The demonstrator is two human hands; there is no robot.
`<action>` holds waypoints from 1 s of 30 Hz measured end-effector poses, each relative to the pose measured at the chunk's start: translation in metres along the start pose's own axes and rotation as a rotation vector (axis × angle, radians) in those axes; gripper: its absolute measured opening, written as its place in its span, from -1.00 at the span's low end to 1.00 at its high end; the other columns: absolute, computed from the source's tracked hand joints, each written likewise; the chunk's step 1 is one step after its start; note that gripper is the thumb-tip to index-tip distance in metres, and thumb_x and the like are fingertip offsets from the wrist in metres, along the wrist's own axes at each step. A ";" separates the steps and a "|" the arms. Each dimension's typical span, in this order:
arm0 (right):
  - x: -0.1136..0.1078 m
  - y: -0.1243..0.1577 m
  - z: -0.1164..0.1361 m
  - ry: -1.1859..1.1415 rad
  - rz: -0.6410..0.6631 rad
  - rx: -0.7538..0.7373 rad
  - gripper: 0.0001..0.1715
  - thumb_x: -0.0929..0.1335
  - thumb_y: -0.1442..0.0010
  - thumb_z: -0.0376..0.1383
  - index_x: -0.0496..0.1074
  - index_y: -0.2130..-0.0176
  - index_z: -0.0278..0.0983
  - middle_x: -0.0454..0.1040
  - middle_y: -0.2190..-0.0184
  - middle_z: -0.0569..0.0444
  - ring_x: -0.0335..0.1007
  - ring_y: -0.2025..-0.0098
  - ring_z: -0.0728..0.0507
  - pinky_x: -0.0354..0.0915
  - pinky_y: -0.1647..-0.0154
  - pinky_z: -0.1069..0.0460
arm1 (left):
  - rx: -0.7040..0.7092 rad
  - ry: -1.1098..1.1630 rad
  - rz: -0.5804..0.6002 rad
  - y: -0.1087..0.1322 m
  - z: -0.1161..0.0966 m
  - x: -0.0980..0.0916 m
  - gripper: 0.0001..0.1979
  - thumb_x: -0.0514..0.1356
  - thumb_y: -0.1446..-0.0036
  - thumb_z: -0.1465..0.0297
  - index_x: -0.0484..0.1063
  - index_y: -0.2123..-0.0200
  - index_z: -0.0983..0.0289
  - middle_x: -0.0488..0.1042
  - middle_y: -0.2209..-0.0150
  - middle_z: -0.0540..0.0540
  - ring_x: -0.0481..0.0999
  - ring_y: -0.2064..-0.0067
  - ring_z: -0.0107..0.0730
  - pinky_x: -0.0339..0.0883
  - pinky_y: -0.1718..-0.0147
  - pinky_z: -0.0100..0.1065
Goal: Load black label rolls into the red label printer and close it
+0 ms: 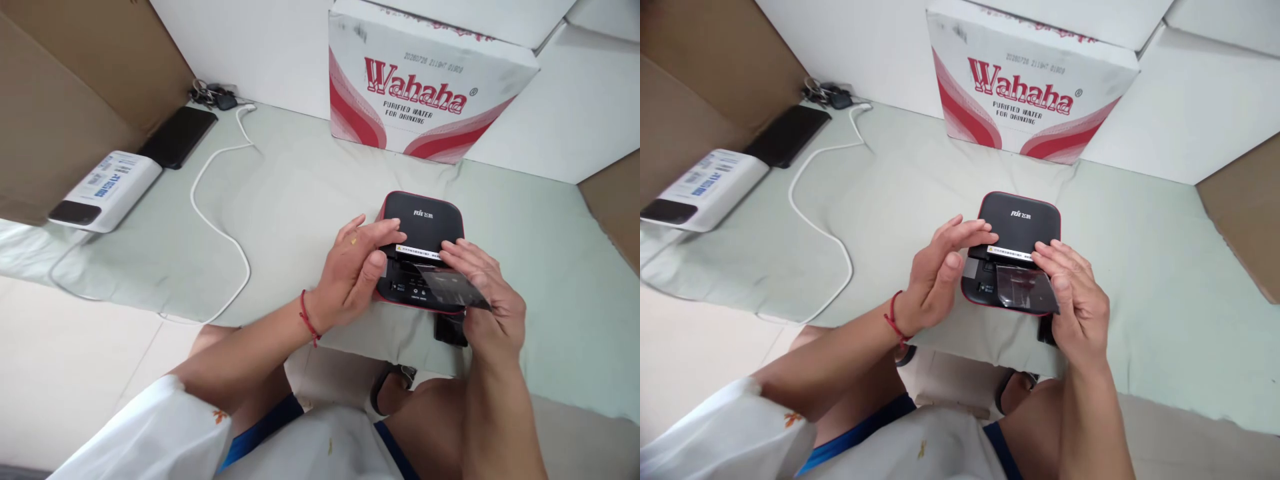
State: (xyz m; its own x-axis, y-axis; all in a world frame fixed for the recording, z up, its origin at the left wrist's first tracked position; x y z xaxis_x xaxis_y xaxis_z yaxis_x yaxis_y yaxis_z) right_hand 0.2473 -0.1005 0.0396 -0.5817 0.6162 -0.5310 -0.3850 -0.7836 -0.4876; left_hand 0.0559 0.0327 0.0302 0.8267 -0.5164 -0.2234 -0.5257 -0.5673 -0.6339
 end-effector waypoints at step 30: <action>0.004 -0.031 0.038 0.097 0.335 -0.080 -0.50 0.48 -0.55 -0.30 0.60 -0.38 0.01 0.73 -0.27 -0.03 0.64 -0.35 -0.32 0.57 -0.36 -0.28 | -0.485 0.709 0.113 0.005 0.084 0.032 0.20 0.54 -0.16 0.20 -0.02 -0.70 -0.30 0.01 -0.80 -0.06 -0.05 -0.83 0.05 0.18 -0.72 0.15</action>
State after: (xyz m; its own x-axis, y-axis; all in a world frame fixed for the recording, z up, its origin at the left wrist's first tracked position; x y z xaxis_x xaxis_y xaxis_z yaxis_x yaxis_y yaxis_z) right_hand 0.2295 -0.0763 0.0791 -0.5938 0.3337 -0.7321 -0.1246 -0.9371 -0.3261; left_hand 0.0963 0.0677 -0.0425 0.5291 -0.7726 0.3508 -0.7581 -0.6162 -0.2137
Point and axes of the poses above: each hand's wrist, its own y-axis away from the middle knuckle, its own x-axis out of the palm, z = x × y, the point moved 10 cm from there along -y, towards the middle knuckle
